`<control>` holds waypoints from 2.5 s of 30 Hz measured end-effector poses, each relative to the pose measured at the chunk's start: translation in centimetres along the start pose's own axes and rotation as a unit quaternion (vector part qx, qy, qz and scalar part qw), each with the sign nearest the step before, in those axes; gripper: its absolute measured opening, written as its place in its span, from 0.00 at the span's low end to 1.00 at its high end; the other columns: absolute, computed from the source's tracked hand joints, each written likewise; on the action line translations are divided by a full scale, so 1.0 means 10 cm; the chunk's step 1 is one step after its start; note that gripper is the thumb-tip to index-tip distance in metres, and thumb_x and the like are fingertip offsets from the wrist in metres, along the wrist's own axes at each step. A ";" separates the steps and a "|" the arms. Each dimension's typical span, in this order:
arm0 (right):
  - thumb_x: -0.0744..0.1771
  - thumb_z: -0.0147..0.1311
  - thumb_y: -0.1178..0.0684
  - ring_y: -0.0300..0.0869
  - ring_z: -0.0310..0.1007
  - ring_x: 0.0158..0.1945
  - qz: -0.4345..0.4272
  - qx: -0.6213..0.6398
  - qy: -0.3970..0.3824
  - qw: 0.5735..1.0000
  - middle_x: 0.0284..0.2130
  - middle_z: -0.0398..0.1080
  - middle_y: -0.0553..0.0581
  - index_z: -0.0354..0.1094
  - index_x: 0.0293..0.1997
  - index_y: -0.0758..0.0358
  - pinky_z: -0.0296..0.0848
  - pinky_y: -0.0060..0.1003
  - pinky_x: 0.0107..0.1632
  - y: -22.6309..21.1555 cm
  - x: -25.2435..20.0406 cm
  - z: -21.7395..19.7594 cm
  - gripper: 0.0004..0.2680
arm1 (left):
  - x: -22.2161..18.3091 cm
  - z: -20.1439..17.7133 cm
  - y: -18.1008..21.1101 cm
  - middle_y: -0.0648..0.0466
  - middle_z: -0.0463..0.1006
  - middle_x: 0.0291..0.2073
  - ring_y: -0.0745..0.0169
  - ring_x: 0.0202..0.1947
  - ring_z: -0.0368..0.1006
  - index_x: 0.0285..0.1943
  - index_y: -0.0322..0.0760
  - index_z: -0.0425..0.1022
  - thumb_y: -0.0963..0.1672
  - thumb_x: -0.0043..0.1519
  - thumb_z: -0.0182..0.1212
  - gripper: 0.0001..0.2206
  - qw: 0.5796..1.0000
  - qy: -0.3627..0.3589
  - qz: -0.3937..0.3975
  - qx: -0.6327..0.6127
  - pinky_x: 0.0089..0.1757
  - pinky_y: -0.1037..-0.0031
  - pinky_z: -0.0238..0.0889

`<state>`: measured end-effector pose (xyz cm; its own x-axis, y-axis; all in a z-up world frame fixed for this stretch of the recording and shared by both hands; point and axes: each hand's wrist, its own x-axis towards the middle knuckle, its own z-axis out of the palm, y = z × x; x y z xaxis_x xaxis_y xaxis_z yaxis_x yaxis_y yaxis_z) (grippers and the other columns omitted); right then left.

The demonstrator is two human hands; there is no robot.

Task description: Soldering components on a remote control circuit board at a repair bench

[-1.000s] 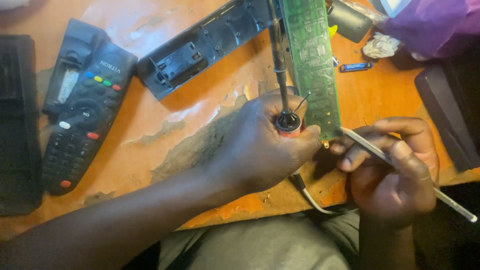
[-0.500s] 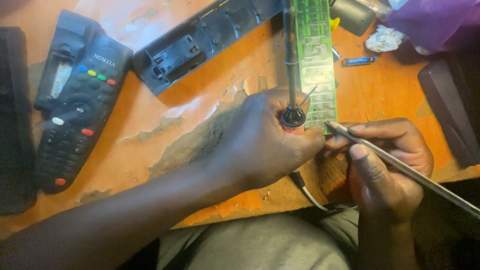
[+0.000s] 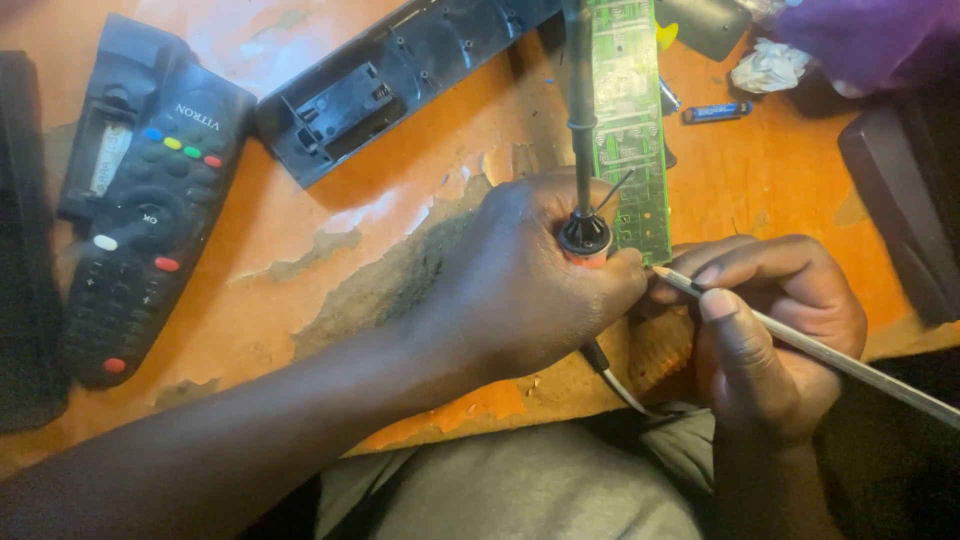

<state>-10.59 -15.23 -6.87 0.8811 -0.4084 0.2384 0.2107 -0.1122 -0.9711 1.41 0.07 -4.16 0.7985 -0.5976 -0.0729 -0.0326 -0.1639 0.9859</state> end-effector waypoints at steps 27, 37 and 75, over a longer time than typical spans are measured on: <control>0.69 0.53 0.54 0.47 0.78 0.39 0.015 -0.076 -0.018 0.997 0.35 0.72 0.64 0.60 0.42 0.65 0.79 0.36 0.53 -0.06 0.01 0.01 0.06 | 0.02 0.02 -0.01 0.65 0.57 0.18 0.73 0.23 0.53 0.20 0.48 0.54 0.42 0.53 0.62 0.17 0.999 0.000 -0.007 0.031 0.27 0.72 0.49; 0.70 0.51 0.55 0.48 0.77 0.38 0.014 -0.073 -0.029 0.997 0.33 0.71 0.66 0.59 0.41 0.66 0.79 0.36 0.50 -0.11 0.03 0.03 0.06 | 0.00 0.02 0.02 0.64 0.61 0.17 0.73 0.21 0.56 0.20 0.48 0.58 0.41 0.54 0.61 0.15 1.000 -0.001 -0.017 0.005 0.25 0.73 0.52; 0.69 0.51 0.54 0.50 0.79 0.39 -0.013 -0.070 -0.078 0.994 0.33 0.72 0.65 0.61 0.40 0.67 0.80 0.40 0.52 -0.15 0.07 0.02 0.06 | 0.00 0.05 -0.01 0.65 0.53 0.20 0.72 0.24 0.50 0.22 0.48 0.49 0.42 0.53 0.60 0.18 1.000 0.012 0.002 0.018 0.28 0.72 0.46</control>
<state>-10.22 -15.15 -5.24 0.9336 -0.2593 0.2473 0.1821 -0.2509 -0.9507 1.11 -0.35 -4.37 0.8121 -0.5798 -0.0653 -0.0573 -0.1906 0.9800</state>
